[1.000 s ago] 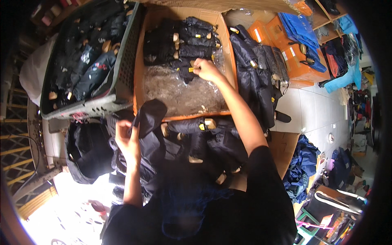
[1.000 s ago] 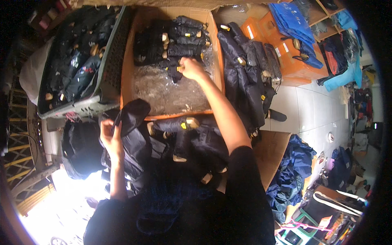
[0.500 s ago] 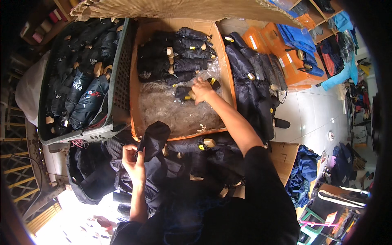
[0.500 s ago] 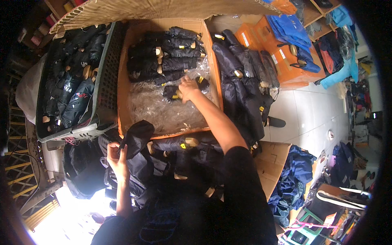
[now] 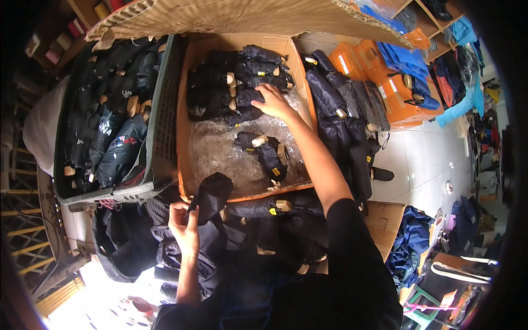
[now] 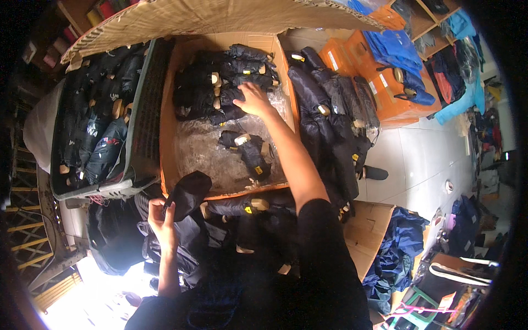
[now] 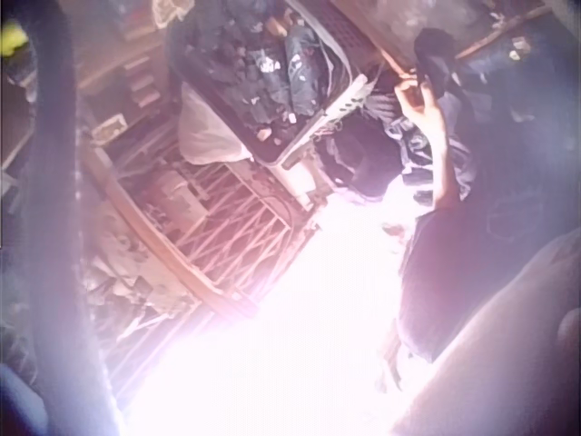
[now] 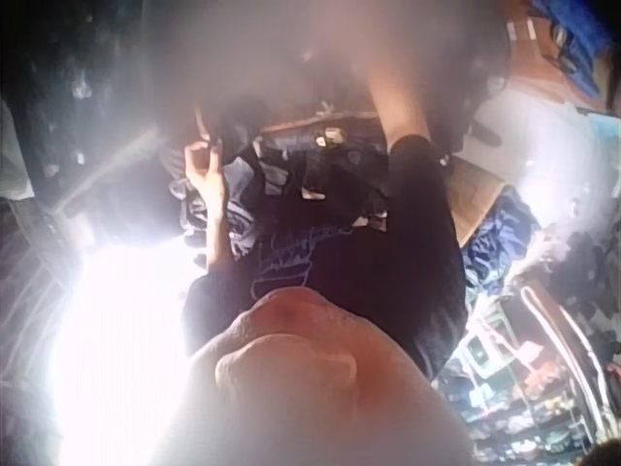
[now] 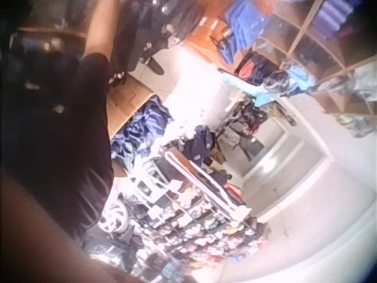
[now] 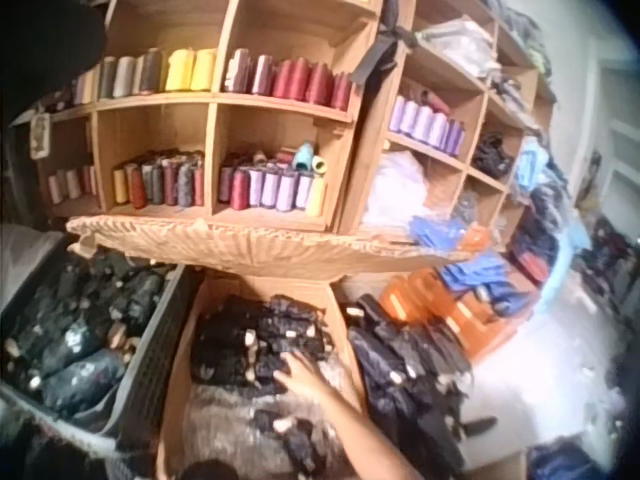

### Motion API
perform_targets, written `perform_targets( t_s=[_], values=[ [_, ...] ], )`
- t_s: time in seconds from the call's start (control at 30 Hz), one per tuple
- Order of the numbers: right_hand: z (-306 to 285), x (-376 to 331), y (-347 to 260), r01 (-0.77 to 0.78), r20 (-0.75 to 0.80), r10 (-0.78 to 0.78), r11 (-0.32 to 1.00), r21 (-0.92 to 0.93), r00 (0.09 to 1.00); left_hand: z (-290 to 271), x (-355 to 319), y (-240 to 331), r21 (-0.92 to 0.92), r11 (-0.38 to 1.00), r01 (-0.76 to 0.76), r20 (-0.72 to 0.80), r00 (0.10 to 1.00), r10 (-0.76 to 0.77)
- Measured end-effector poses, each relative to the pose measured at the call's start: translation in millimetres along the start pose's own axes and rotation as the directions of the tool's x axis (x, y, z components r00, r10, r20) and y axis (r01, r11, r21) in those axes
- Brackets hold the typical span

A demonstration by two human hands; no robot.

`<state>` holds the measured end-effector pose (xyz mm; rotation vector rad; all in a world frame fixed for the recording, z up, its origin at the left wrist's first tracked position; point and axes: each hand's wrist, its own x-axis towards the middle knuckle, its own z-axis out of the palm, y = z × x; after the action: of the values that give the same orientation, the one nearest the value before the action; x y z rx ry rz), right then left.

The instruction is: The person folds black umbrellas and places them into a cardboard box. The person repeatedly picks up umbrellas, folds them, and arranges them inside the box.

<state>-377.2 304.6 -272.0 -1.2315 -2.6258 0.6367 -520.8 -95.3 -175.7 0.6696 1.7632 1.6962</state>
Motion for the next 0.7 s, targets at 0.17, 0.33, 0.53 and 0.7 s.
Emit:
perform_targets(
  t_s=[0.17, 0.33, 0.53, 0.7],
  values=[
    [13.0, 21.8, -29.3, -0.162, 0.108, 0.181, 0.973, -0.163, 0.978, 4.1, 7.7, -8.2, -0.016, 1.000, 0.021, -0.018, 1.000, -0.021],
    [-14.4, 46.1, -52.8, -0.212, 0.410, 0.274, 0.959, -0.190, 0.870, 4.6, 21.8, -22.3, 0.283, 0.941, -0.183, 0.058, 0.983, 0.174],
    [1.7, 55.0, 0.5, -0.161, -0.017, 0.163, 0.945, -0.284, 0.987, 37.4, 47.0, -46.0, 0.394, 0.867, -0.305, 0.139, 0.952, 0.272],
    [-12.2, 65.1, -12.6, -0.257, 0.209, 0.397, 0.834, -0.488, 0.894, 34.5, 47.3, -56.8, 0.589, 0.674, -0.446, 0.251, 0.894, 0.372]
  ],
)
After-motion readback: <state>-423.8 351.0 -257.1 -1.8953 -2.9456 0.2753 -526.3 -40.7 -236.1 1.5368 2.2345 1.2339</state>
